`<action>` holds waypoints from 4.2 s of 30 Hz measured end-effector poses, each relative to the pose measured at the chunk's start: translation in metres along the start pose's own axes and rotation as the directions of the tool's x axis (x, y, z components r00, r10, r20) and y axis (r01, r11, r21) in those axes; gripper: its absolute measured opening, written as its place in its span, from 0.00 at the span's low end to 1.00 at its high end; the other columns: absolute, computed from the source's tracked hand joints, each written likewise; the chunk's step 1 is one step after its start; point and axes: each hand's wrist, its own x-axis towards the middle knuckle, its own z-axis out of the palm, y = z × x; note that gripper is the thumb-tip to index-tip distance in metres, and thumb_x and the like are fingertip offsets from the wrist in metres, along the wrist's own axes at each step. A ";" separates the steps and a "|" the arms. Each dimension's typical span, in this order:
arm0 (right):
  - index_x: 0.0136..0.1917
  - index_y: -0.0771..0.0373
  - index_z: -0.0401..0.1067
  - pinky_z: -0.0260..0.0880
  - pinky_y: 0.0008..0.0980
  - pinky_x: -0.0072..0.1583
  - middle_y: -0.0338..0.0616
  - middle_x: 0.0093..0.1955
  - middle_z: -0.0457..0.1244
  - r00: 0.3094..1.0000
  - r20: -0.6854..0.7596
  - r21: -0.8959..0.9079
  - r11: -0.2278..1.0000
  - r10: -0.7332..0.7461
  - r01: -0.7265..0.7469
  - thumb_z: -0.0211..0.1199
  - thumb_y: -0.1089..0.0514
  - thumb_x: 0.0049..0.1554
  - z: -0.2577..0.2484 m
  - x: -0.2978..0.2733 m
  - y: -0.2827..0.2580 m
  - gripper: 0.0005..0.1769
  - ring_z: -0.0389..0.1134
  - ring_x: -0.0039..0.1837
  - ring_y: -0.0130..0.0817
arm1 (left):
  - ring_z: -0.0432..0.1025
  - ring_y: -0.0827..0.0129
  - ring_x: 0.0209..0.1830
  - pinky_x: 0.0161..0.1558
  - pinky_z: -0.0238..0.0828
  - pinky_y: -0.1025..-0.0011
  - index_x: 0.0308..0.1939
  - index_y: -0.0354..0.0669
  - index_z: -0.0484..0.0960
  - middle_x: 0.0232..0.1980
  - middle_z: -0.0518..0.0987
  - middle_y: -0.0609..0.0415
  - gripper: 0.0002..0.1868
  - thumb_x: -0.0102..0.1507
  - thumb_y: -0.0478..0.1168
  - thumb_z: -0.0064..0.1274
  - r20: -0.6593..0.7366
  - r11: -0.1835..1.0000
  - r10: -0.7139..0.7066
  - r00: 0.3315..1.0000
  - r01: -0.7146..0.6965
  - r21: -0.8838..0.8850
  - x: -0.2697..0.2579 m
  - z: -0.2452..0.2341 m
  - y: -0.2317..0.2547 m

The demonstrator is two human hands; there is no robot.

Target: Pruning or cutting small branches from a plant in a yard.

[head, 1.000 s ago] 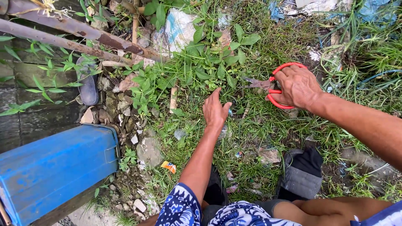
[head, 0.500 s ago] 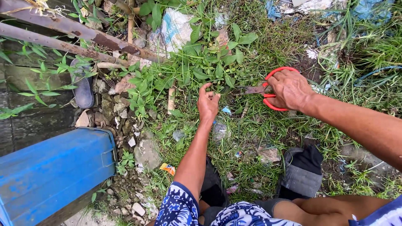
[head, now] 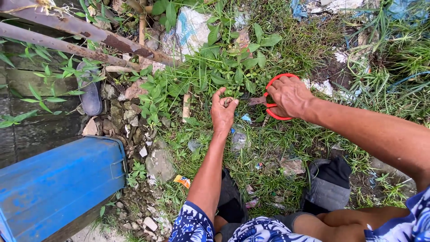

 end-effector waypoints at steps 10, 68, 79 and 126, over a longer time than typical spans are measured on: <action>0.55 0.62 0.72 0.73 0.45 0.54 0.49 0.50 0.68 0.997 0.029 0.086 0.994 -0.073 0.070 0.63 0.34 0.52 0.018 0.008 -0.009 0.31 0.71 0.54 0.46 | 0.75 0.78 0.36 0.42 0.76 0.80 0.65 0.39 0.71 0.39 0.85 0.55 0.31 0.58 0.30 0.63 0.033 0.997 0.061 0.998 -0.062 0.034 0.003 -0.006 -0.024; 0.55 0.59 0.70 0.76 0.38 0.50 0.47 0.50 0.69 0.975 0.178 -0.107 0.983 -0.131 0.152 0.49 0.43 0.63 0.030 -0.012 -0.014 0.20 0.73 0.51 0.40 | 0.81 0.64 0.37 0.39 0.83 0.66 0.71 0.48 0.65 0.47 0.86 0.48 0.28 0.67 0.31 0.49 0.322 0.909 0.017 0.947 -0.148 0.389 -0.015 -0.034 -0.010; 0.55 0.59 0.68 0.77 0.38 0.48 0.44 0.49 0.69 0.946 0.243 -0.054 0.971 -0.214 0.234 0.51 0.32 0.58 0.029 -0.043 0.009 0.29 0.72 0.54 0.41 | 0.78 0.58 0.55 0.55 0.79 0.60 0.67 0.42 0.73 0.56 0.81 0.41 0.27 0.63 0.29 0.47 0.237 0.901 0.120 0.964 -0.206 0.381 -0.014 -0.049 -0.029; 0.56 0.61 0.70 0.73 0.43 0.56 0.46 0.50 0.67 0.982 0.164 -0.112 0.987 -0.097 0.117 0.54 0.27 0.55 -0.004 -0.010 -0.021 0.36 0.70 0.54 0.40 | 0.81 0.68 0.45 0.45 0.83 0.72 0.68 0.40 0.69 0.45 0.86 0.51 0.28 0.63 0.30 0.56 0.190 0.971 0.006 0.982 -0.051 0.232 -0.014 -0.027 -0.035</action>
